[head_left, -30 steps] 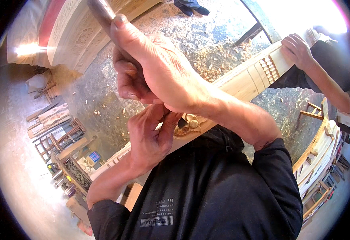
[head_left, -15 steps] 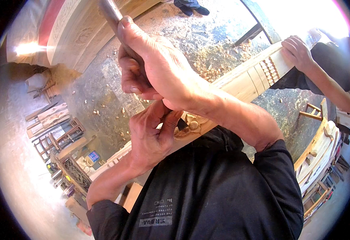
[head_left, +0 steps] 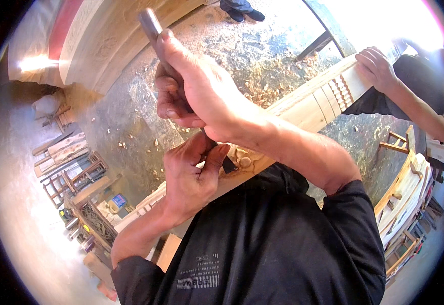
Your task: The person carves a flower design into a piece of wood using a chisel, repeatedly pushing the tool along the wood surface to remove shavings.
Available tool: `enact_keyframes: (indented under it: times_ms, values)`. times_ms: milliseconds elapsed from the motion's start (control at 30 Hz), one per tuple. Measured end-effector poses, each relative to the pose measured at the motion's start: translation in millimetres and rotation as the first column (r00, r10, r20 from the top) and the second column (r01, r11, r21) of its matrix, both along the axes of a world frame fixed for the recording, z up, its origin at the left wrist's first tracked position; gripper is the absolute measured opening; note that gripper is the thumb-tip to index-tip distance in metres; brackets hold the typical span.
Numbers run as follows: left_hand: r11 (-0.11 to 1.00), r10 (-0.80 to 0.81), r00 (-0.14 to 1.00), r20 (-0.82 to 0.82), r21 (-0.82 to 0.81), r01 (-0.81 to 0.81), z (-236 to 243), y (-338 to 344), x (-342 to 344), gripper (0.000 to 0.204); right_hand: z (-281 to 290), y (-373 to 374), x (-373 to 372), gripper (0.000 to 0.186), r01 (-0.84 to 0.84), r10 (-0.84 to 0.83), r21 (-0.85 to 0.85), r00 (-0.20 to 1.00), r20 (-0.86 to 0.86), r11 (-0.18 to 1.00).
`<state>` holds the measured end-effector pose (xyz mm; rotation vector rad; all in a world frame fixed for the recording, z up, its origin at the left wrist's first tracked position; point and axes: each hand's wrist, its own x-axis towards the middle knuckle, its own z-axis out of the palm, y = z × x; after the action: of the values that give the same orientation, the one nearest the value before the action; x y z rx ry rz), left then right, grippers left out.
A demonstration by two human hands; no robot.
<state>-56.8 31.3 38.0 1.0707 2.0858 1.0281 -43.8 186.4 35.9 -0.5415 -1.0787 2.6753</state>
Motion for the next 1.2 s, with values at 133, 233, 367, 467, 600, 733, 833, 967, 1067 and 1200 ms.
enact_keyframes:
  times_ms: [133,233,367,467,600,733,833,967,1067,1200]
  values:
    - [0.994,-0.034,0.996,-0.077,0.097,0.042,-2.4,-3.0,0.4,0.007,19.2,9.2,10.2,0.07,-0.088,0.092,0.081,0.994,-0.055,0.993]
    - [0.993,-0.016,0.992,-0.123,0.114,0.03,1.4,-4.3,2.8,0.008,36.2,11.5,17.5,0.076,-0.124,0.14,0.215,0.988,-0.059,0.969]
    - [0.994,-0.031,0.992,-0.126,0.1,0.044,-2.0,-9.7,2.6,0.008,34.0,6.6,19.9,0.081,-0.089,0.108,0.218,0.991,-0.078,0.972]
    - [0.987,-0.056,0.986,-0.155,0.138,0.078,-5.4,-12.2,1.7,0.008,33.9,5.5,22.6,0.081,-0.093,0.113,0.229,0.991,-0.077,0.969]
    - [0.986,-0.078,0.98,-0.186,0.132,0.104,-4.9,-11.2,1.4,0.011,34.3,4.1,24.6,0.081,-0.072,0.093,0.237,0.992,-0.08,0.969]
    - [0.988,-0.066,0.977,-0.202,0.124,0.093,0.3,-7.2,1.8,0.01,27.5,3.0,22.0,0.082,-0.056,0.085,0.218,0.988,-0.126,0.974]
    - [0.99,-0.062,0.98,-0.187,0.115,0.085,-1.0,-8.4,3.1,0.01,25.1,3.9,23.4,0.081,-0.065,0.099,0.225,0.985,-0.142,0.972]
    - [0.983,-0.08,0.976,-0.204,0.143,0.111,-5.7,-7.3,2.4,0.01,24.6,2.8,23.0,0.081,-0.047,0.075,0.208,0.989,-0.129,0.977]
    - [0.988,-0.089,0.981,-0.171,0.108,0.108,-7.8,-8.4,2.4,0.015,25.1,5.7,23.7,0.077,-0.076,0.099,0.221,0.991,-0.093,0.972]
    - [0.987,-0.104,0.978,-0.181,0.099,0.124,-8.9,-5.8,1.5,0.015,17.1,7.7,21.1,0.073,-0.097,0.119,0.19,0.987,-0.109,0.977]
